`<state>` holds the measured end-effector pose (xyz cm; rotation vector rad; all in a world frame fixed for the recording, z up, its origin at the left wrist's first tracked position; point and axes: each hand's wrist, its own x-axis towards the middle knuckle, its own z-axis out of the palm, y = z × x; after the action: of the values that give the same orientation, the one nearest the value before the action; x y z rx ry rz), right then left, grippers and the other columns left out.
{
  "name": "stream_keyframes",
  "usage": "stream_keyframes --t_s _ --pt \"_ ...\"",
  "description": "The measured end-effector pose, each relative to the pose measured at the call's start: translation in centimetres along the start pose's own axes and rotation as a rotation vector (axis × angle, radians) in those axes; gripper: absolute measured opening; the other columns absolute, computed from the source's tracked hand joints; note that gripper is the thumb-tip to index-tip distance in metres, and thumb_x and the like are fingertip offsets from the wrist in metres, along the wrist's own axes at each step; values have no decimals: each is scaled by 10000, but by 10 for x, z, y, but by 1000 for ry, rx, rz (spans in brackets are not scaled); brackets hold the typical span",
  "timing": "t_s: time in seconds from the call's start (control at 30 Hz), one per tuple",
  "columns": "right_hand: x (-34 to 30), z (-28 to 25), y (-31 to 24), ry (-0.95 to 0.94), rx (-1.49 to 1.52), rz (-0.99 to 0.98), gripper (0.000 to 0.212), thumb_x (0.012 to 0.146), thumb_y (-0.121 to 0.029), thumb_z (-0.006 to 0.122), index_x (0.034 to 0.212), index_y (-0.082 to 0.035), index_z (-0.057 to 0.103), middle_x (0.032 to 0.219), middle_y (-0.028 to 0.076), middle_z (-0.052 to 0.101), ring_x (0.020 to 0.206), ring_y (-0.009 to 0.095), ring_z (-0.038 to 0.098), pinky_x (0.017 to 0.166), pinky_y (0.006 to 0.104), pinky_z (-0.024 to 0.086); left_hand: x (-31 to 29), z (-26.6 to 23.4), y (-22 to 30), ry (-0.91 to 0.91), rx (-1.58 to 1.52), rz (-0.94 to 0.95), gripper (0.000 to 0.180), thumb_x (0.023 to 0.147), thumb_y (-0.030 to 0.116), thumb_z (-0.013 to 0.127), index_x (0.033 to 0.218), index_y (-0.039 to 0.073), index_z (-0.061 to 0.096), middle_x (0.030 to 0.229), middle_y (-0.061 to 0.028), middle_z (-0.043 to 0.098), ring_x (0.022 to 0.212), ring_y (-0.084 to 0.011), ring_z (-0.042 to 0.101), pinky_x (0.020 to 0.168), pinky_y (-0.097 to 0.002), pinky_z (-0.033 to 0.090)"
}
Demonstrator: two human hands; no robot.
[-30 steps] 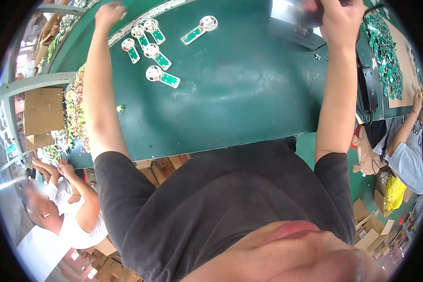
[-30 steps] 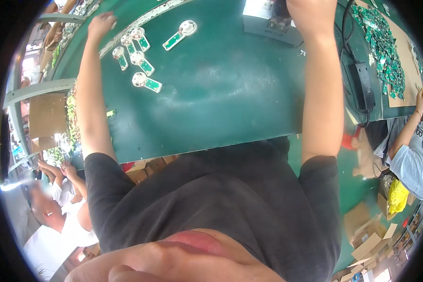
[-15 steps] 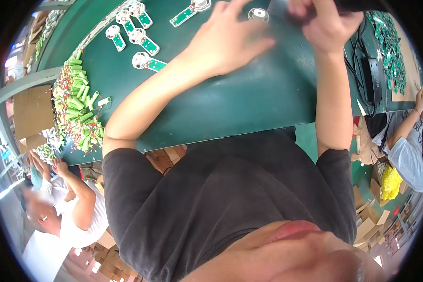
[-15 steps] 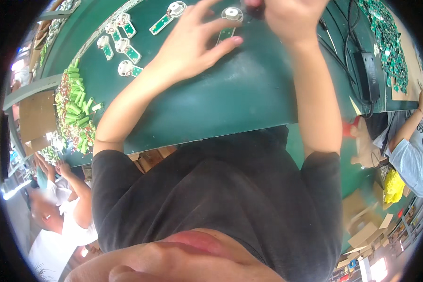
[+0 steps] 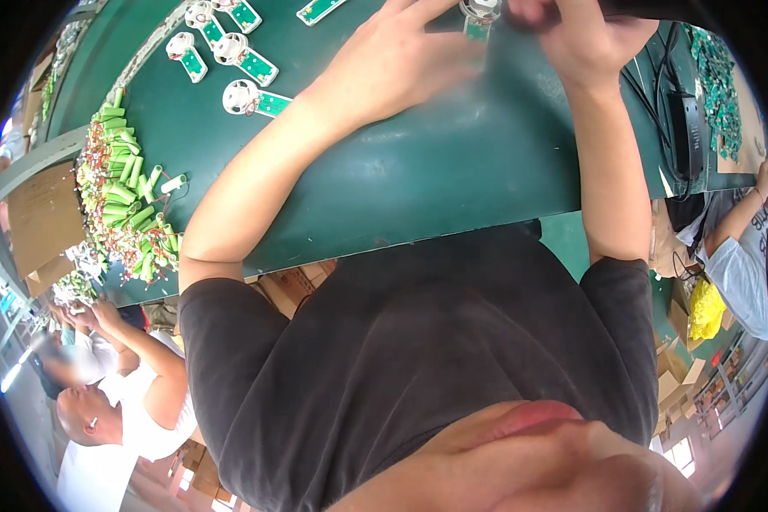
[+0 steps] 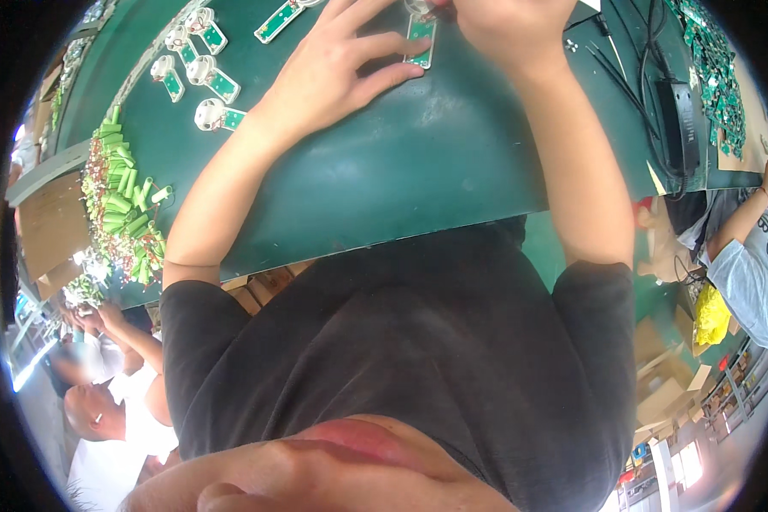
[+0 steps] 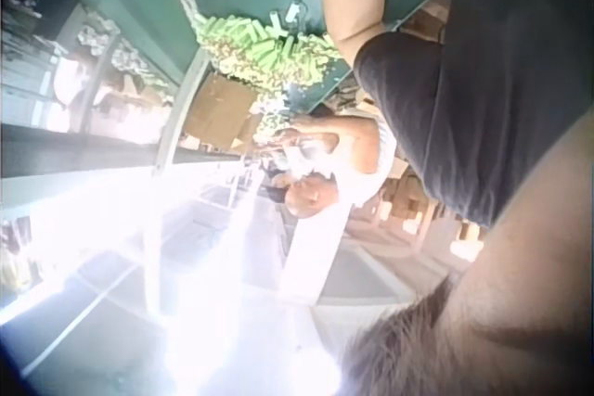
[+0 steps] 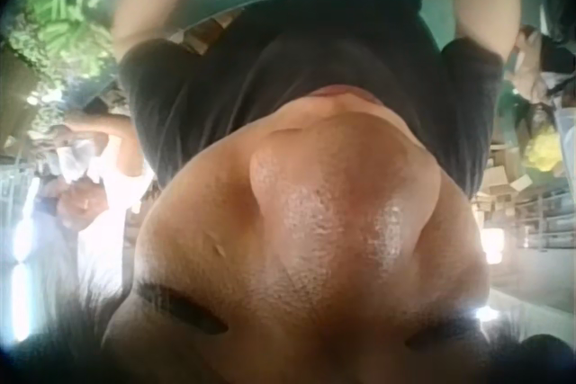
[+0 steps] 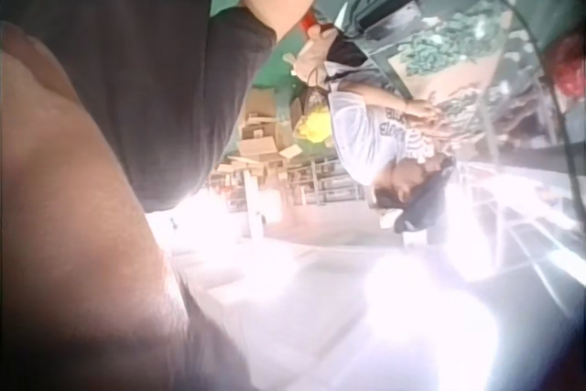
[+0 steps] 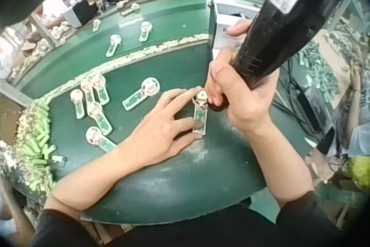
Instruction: Scanning and organizing small electronic components on an assembly line.
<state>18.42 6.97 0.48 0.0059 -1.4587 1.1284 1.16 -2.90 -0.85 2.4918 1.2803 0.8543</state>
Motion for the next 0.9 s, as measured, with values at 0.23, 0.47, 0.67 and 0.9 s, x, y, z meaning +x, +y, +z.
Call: stream_keyframes --t_s 0.23,0.47,0.67,0.9 --pt "-9 10 6 77 -64 76 438 926 82 576 1314 2 387 696 54 555 480 103 499 486 247 431 -3 5 -5 49 -77 26 249 814 155 792 1015 16 744 1470 -241 483 1288 -425 490 1054 -466 466" --pt "-11 9 9 32 -115 97 420 908 96 607 1273 3 420 735 39 573 534 92 537 512 240 443 -1 10 -12 31 167 165 279 853 211 807 1099 93 745 1363 -139 604 1257 -331 564 1046 -447 486" --pt "-16 8 -1 80 -170 114 413 924 61 623 1253 5 380 719 45 571 547 107 556 526 241 460 4 6 10 26 -43 -105 277 761 187 852 986 113 708 1360 -161 531 1231 -375 501 1060 -476 462" --pt "-12 13 0 210 4 89 420 931 91 573 1267 -33 353 695 48 547 495 116 519 470 252 437 76 -23 -91 303 395 -132 334 824 118 688 1139 45 604 1336 -299 517 1194 -483 505 1017 -539 448"
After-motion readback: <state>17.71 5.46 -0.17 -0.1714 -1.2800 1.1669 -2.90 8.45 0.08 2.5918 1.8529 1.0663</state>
